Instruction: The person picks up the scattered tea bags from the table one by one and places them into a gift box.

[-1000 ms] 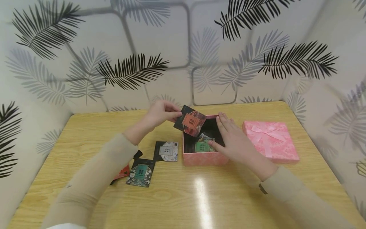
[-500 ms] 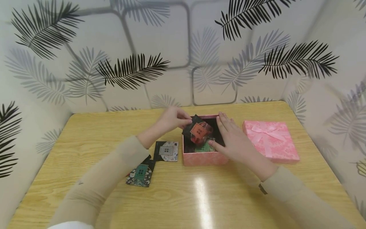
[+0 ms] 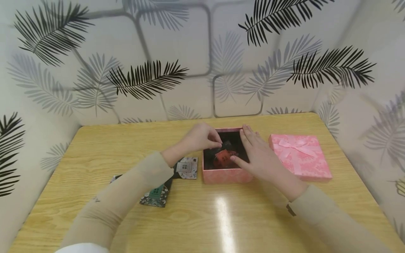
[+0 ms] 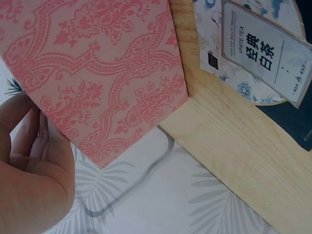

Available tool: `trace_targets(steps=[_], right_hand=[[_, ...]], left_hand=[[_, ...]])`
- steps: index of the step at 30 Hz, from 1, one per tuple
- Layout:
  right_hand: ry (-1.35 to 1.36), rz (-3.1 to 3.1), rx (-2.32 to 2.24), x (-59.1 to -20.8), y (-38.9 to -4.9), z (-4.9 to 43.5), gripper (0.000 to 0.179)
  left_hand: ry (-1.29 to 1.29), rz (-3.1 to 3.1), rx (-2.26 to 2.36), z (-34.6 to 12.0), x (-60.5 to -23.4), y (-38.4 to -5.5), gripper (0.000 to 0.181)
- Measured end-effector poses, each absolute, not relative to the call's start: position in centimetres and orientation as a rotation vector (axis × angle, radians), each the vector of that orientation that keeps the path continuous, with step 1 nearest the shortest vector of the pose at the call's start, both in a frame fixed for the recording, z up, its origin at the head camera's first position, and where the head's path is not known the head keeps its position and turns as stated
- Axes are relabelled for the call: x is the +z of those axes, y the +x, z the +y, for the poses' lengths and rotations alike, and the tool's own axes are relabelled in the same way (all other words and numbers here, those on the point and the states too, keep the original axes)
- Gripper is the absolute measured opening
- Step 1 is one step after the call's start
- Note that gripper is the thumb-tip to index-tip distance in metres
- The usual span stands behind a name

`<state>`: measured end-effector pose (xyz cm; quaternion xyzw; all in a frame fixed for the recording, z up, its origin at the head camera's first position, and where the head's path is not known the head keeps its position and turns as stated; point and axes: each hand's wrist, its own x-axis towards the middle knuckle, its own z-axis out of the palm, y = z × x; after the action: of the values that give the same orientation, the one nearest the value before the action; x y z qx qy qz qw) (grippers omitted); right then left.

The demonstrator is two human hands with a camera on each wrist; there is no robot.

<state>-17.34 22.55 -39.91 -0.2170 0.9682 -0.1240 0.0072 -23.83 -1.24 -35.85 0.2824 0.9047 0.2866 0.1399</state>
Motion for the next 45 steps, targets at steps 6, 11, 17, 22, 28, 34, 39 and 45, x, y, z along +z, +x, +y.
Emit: trace_targets(steps=[6,11,17,22,28,34,39,45], right_hand=[[-0.671,3.034,-0.385,-40.0,-17.2,22.5,0.094],[-0.67,3.039,-0.38,-40.1,-17.1,22.4,0.094],[-0.676,3.036,-0.383,-40.1,-17.1,22.3,0.094],[-0.673,3.033,-0.386,-40.1,-17.1,22.2,0.095],[-0.671,3.027,-0.4,-39.9,-17.0,22.2,0.095],[-0.673,3.021,-0.399,-39.7,-17.0,22.2,0.094],[-0.688,3.019,-0.399,-39.5,-17.0,22.2,0.094],[-0.704,3.016,-0.4,-39.4,-17.1,22.2,0.093]], left_hand=[[0.819,2.676,0.737,-0.9,-36.0,-23.6,0.01],[0.824,2.685,0.755,-1.2,-36.1,-23.7,0.011],[0.78,2.629,0.948,-3.0,-36.0,-24.1,0.013],[0.716,2.612,1.097,-4.9,-36.0,-24.3,0.013],[0.675,2.607,1.138,-7.1,-36.5,-24.3,0.014],[0.626,2.628,1.109,-9.1,-37.5,-24.2,0.015],[0.595,2.632,1.103,-10.4,-38.2,-24.0,0.016],[0.55,2.658,1.068,-11.6,-39.3,-23.8,0.017]])
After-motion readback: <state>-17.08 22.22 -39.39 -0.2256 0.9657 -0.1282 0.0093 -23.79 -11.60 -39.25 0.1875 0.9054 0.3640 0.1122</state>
